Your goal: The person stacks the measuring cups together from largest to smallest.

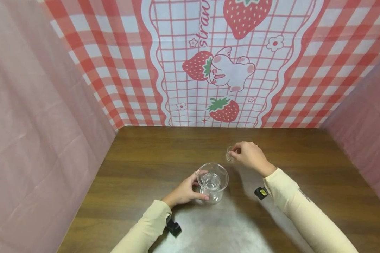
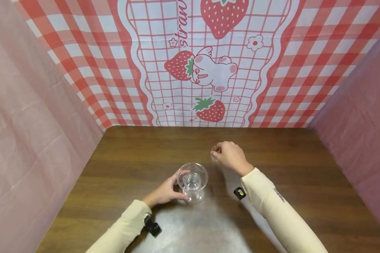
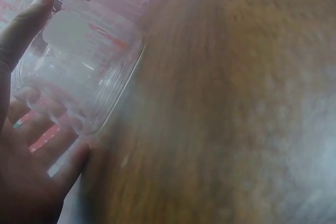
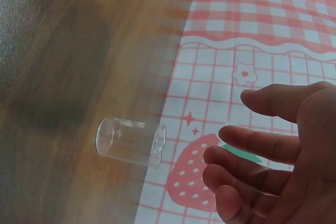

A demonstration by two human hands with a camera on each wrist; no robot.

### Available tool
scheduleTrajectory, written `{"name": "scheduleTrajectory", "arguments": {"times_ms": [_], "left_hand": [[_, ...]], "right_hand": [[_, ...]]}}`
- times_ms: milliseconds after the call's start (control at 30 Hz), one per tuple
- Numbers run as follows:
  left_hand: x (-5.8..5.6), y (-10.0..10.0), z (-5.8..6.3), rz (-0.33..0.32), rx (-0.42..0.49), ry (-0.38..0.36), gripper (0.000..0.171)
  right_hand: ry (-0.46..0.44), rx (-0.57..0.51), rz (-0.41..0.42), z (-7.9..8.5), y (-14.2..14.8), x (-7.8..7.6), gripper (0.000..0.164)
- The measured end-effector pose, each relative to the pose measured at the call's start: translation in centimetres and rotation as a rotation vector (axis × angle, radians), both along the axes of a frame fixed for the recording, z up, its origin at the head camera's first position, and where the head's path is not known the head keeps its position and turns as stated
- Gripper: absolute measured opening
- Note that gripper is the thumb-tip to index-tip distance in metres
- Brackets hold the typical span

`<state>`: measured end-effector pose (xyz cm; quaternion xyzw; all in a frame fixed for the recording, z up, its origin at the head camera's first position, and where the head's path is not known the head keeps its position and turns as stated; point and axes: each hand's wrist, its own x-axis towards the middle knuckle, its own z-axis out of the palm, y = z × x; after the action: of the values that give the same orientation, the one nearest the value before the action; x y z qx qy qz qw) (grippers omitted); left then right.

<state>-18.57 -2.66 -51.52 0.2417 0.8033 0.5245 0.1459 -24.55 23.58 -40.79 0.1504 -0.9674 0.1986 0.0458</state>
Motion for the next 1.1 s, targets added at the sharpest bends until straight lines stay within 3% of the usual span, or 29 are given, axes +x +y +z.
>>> {"name": "scheduleTrajectory", "arguments": {"times_ms": [633, 1100], "left_hand": [[0.0, -0.1, 0.5, 0.001, -0.006, -0.010, 0.091], [0.0, -0.3, 0.2, -0.008, 0.011, -0.013, 0.089]], "right_hand": [[-0.079, 0.092, -0.054, -0.8, 0.1, -1.5, 0.043], [-0.155, 0.119, -0.070, -1.4, 0.1, -2.1, 0.039]]}}
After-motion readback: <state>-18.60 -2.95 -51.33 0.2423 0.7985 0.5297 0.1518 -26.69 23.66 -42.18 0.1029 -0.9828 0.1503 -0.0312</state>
